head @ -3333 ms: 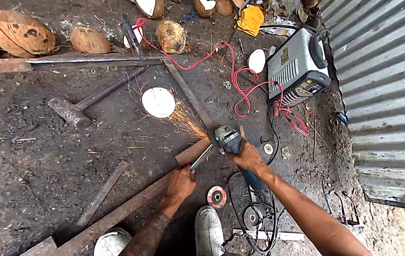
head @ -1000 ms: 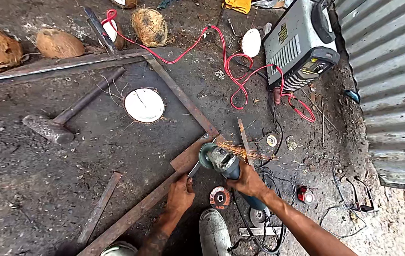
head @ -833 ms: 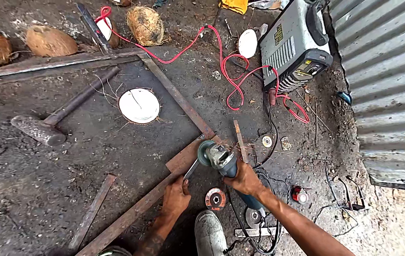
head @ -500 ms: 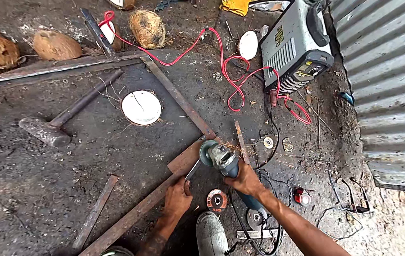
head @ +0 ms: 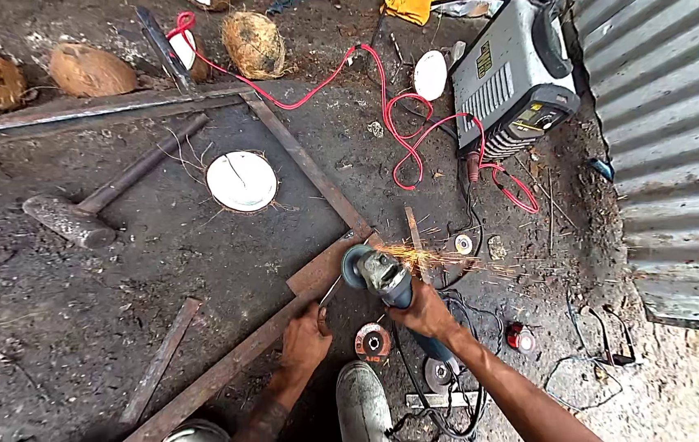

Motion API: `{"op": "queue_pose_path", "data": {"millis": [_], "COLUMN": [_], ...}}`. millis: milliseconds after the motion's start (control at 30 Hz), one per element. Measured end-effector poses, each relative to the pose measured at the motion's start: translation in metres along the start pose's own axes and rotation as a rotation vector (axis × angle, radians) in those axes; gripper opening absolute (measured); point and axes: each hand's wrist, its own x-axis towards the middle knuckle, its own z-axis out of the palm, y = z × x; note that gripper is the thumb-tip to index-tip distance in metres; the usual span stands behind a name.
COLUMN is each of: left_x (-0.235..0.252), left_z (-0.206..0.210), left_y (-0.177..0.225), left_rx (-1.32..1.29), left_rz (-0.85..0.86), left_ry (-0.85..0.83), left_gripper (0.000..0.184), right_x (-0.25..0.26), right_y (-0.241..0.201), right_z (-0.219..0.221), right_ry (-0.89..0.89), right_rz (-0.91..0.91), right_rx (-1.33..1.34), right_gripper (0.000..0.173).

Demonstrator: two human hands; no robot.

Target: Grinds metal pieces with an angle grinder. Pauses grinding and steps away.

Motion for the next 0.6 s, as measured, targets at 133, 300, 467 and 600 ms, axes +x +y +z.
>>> {"op": "queue_pose_path", "data": {"millis": [133,300,467,600], "left_x": [-0.002,-0.003,-0.006,-0.004], "left_z": [0.003,0.004,0.006,0.006], "left_y": [-0.001,0.002,0.003,0.004], "left_rx": [0.028,0.065,0.119,0.119], "left_rz": [0.041,0.036,0.017,0.029], "left_ry": [0.058,0.07,0.071,0.083], "left_gripper": [0.03,0.027,0.033,0.03], "right_x": [0.004,-0.006,0.0,-0.01], "right_y": [0.003,-0.004,0.001,-0.002], "right_z": [-0.003,-0.002,-0.005,-0.004], "right_ry": [0.023,-0.042,0.009,-0.062], "right_rz": [0.037,0.02,0.04,0.022], "right_rx": [0.007,-0.037,-0.014,-0.053], "right_gripper": [0.073,0.075,0.074,0.076]}}
